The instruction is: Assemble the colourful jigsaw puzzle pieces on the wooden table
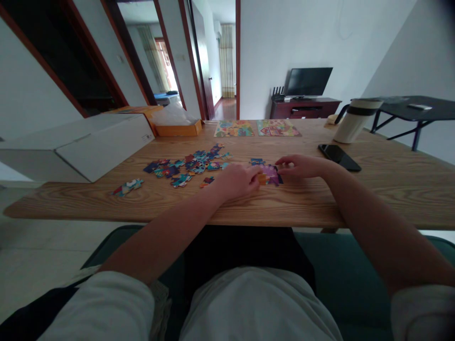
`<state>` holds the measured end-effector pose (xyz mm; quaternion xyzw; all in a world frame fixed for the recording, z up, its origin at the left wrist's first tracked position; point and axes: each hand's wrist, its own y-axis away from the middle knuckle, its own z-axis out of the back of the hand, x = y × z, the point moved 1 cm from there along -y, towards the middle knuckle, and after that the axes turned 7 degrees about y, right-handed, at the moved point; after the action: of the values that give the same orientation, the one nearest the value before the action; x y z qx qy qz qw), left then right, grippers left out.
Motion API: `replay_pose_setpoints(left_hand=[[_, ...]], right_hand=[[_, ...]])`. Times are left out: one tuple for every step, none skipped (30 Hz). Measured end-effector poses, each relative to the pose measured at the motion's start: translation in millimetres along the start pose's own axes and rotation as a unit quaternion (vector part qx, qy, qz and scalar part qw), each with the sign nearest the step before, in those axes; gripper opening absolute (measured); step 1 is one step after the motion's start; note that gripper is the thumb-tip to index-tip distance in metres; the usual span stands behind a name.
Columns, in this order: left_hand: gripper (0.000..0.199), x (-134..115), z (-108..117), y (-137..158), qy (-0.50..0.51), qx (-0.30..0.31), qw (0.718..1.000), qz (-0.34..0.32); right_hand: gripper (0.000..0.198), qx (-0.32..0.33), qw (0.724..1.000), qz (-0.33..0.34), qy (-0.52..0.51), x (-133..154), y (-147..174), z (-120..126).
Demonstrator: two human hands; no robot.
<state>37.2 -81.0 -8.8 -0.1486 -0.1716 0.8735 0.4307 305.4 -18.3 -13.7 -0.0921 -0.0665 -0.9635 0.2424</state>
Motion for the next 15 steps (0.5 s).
replay_pose_setpoints(left_hand=[[0.028, 2.7, 2.5, -0.2, 0.024, -0.021, 0.999, 0.004], [0.027, 6.0, 6.1, -0.5, 0.045, -0.040, 0.998, 0.007], [0.027, 10.0, 11.0, -0.9, 0.059, -0.059, 0.996, 0.011], [0.026, 14.7, 17.1, -1.2, 0.066, -0.076, 0.995, 0.017], [0.025, 20.1, 24.5, -1.5, 0.066, -0.089, 0.994, 0.025], [0.025, 26.0, 33.1, -1.6, 0.062, -0.096, 0.993, 0.034], [0.024, 32.3, 42.8, -1.3, 0.054, -0.097, 0.993, 0.046], [0.024, 38.9, 53.3, -0.5, 0.047, -0.091, 0.993, 0.059], [0.025, 45.4, 64.4, 1.1, 0.040, -0.078, 0.993, 0.073], [0.025, 51.8, 75.6, 3.5, 0.029, -0.060, 0.994, 0.085], [0.026, 58.0, 86.7, 6.9, 0.012, -0.044, 0.994, 0.099], [0.027, 64.0, 97.2, 11.3, -0.016, -0.029, 0.993, 0.113], [0.028, 69.9, 106.7, 16.7, -0.048, -0.019, 0.990, 0.128], [0.028, 75.8, 114.7, 22.9, -0.082, -0.008, 0.986, 0.142], [0.028, 81.8, 120.9, 29.8, -0.116, 0.002, 0.981, 0.154]], right_hand=[[0.059, 0.000, 1.000, 0.000, 0.000, 0.0, 0.1, 0.2], [0.058, 0.000, 1.000, 0.000, -0.001, -0.2, 0.2, 0.4], [0.058, 0.001, 1.000, 0.001, -0.002, -0.6, 0.1, 0.5], [0.057, 0.002, 1.000, 0.002, -0.004, -1.1, 0.0, 0.6], [0.056, 0.003, 1.000, 0.003, -0.006, -1.8, -0.1, 0.5], [0.055, 0.005, 1.000, 0.005, -0.006, -2.5, -0.3, 0.4], [0.055, 0.005, 1.000, 0.007, -0.006, -3.1, -0.4, 0.2], [0.054, 0.004, 1.000, 0.008, -0.006, -3.7, -0.5, 0.0], [0.054, 0.002, 1.000, 0.008, -0.005, -4.2, -0.6, -0.1], [0.054, 0.000, 1.000, 0.007, -0.005, -4.6, -0.6, -0.3], [0.054, -0.001, 1.000, 0.005, -0.005, -4.9, -0.6, -0.5], [0.055, -0.002, 1.000, 0.003, -0.004, -5.1, -0.6, -0.7], [0.055, -0.002, 1.000, 0.002, -0.003, -5.3, -0.6, -0.8], [0.055, -0.001, 1.000, 0.003, -0.003, -5.4, -0.7, -1.0], [0.056, -0.001, 1.000, 0.005, -0.003, -5.7, -0.8, -1.2]])
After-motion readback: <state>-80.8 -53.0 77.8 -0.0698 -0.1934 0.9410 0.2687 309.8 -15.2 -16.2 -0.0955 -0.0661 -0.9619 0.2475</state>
